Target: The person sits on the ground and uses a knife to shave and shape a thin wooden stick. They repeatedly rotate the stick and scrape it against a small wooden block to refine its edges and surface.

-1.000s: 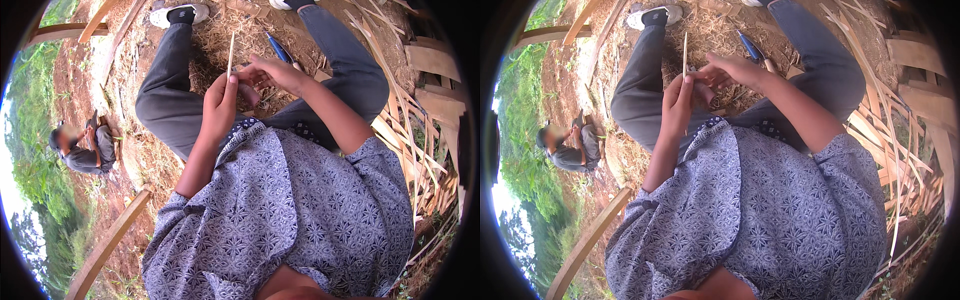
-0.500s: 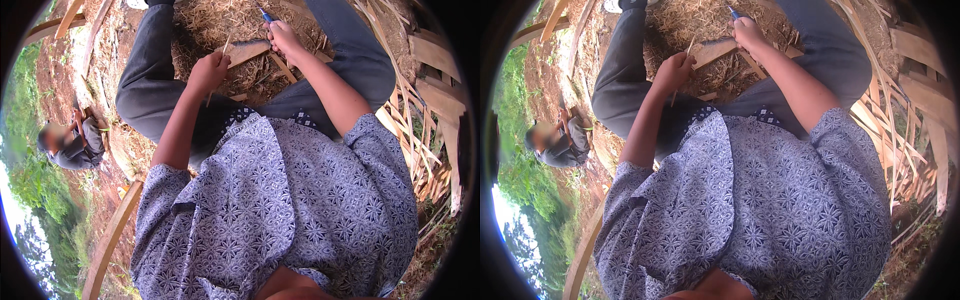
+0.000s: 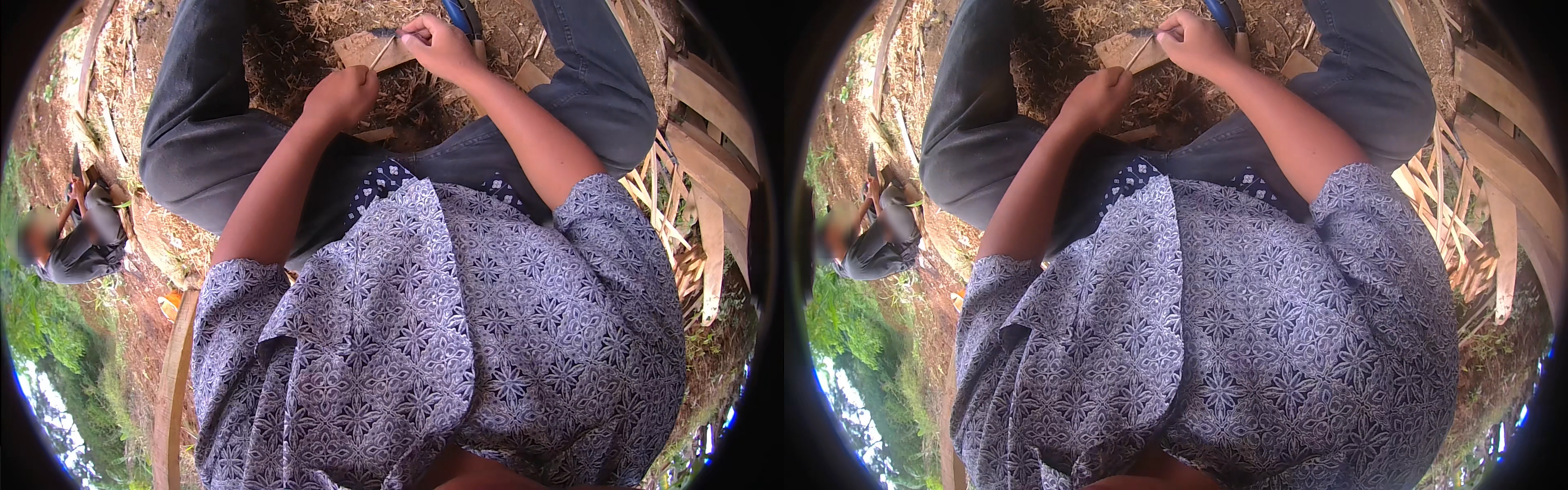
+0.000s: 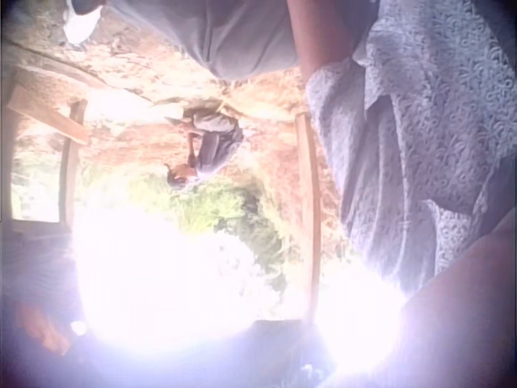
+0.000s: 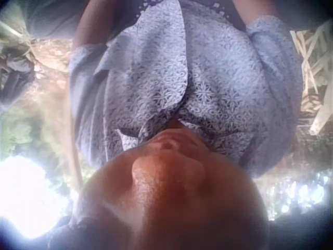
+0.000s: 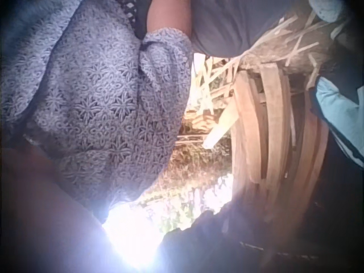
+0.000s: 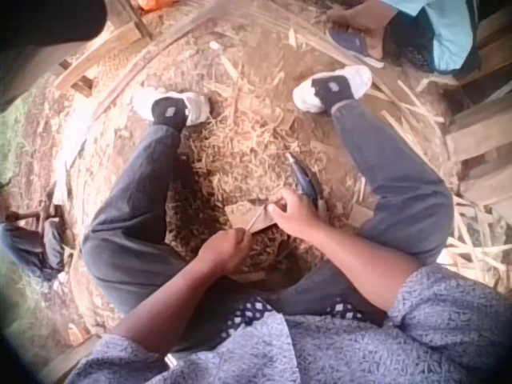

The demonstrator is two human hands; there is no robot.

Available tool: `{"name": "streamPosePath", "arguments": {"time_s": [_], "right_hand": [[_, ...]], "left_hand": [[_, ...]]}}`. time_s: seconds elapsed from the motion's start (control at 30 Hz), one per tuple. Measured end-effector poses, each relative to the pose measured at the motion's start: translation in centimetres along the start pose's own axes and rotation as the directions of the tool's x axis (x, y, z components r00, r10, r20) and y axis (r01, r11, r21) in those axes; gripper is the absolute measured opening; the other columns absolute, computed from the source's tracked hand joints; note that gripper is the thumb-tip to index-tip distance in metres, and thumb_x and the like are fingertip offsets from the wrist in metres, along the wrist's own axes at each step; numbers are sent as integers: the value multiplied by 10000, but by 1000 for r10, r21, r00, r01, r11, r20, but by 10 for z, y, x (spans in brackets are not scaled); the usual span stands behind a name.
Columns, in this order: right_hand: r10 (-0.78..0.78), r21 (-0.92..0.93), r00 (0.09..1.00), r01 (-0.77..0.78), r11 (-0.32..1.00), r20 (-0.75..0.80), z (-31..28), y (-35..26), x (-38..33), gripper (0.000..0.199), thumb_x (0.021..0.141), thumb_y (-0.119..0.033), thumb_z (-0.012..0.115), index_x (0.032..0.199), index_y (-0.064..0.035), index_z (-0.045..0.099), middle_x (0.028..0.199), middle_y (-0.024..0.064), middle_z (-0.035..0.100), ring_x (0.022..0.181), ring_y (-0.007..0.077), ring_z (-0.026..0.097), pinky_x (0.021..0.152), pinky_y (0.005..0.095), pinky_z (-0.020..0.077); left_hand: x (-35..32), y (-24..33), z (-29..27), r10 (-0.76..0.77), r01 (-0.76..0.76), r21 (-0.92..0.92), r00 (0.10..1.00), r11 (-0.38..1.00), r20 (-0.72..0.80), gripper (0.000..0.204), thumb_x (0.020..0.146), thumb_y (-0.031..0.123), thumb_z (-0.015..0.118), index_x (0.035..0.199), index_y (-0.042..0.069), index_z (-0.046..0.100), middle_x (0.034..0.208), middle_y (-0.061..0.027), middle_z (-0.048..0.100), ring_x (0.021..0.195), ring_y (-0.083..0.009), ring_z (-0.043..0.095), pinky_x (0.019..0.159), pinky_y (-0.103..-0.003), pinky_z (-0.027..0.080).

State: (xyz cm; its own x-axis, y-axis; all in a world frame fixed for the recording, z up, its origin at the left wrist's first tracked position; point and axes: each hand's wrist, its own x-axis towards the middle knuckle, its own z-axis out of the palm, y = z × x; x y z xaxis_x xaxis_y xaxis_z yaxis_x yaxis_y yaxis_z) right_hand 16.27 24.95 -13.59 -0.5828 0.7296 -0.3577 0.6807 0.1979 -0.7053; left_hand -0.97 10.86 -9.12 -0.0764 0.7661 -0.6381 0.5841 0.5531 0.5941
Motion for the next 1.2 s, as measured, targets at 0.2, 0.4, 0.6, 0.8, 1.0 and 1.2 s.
{"name": "streamPosePath", "arguments": {"time_s": [0.2,0.4,0.6,0.8,1.0,1.2], "right_hand": [[-291,-67,955,288,955,-47,1,-1,-11,194,919,-228,689,1027,-72,728,917,75,684,813,195,694,749,339,549],[-339,-210,936,315,926,-92,-6,0,-4,150,897,-181,706,1002,-85,751,897,109,661,822,285,666,740,380,521],[-376,-217,921,348,912,-103,-13,3,-2,131,902,-164,703,991,-83,756,891,108,679,850,284,676,751,375,524],[-368,-195,928,353,915,-48,-14,-6,-18,156,923,-180,679,1000,-63,748,887,122,688,836,282,680,745,376,533],[-365,-163,931,362,918,17,-18,-24,-37,160,917,-176,682,1004,-62,751,924,136,702,823,298,680,766,376,537],[-338,-150,941,330,932,-31,-14,-12,-22,148,924,-159,670,1008,-72,755,943,127,711,884,293,690,797,370,539]], "left_hand": [[8,4,2,3,3,-75,997,997,78,449,949,358,443,983,2,714,1010,-277,685,996,-440,655,899,-492,504],[17,7,5,-12,31,-160,993,987,121,467,920,382,461,994,2,723,1013,-279,686,997,-433,662,908,-474,502],[21,8,10,-5,33,-206,991,978,134,475,919,396,470,982,1,727,993,-273,692,977,-420,673,901,-462,503],[25,8,13,-31,75,-274,987,959,161,494,916,408,473,975,-15,722,966,-272,699,959,-401,685,889,-446,503],[34,6,31,-79,129,-376,986,918,145,514,901,422,485,955,-33,717,925,-269,702,954,-361,701,875,-427,503],[33,10,28,-63,111,-412,990,904,129,515,901,423,484,921,-41,706,849,-236,700,857,-333,691,811,-415,500]]}}
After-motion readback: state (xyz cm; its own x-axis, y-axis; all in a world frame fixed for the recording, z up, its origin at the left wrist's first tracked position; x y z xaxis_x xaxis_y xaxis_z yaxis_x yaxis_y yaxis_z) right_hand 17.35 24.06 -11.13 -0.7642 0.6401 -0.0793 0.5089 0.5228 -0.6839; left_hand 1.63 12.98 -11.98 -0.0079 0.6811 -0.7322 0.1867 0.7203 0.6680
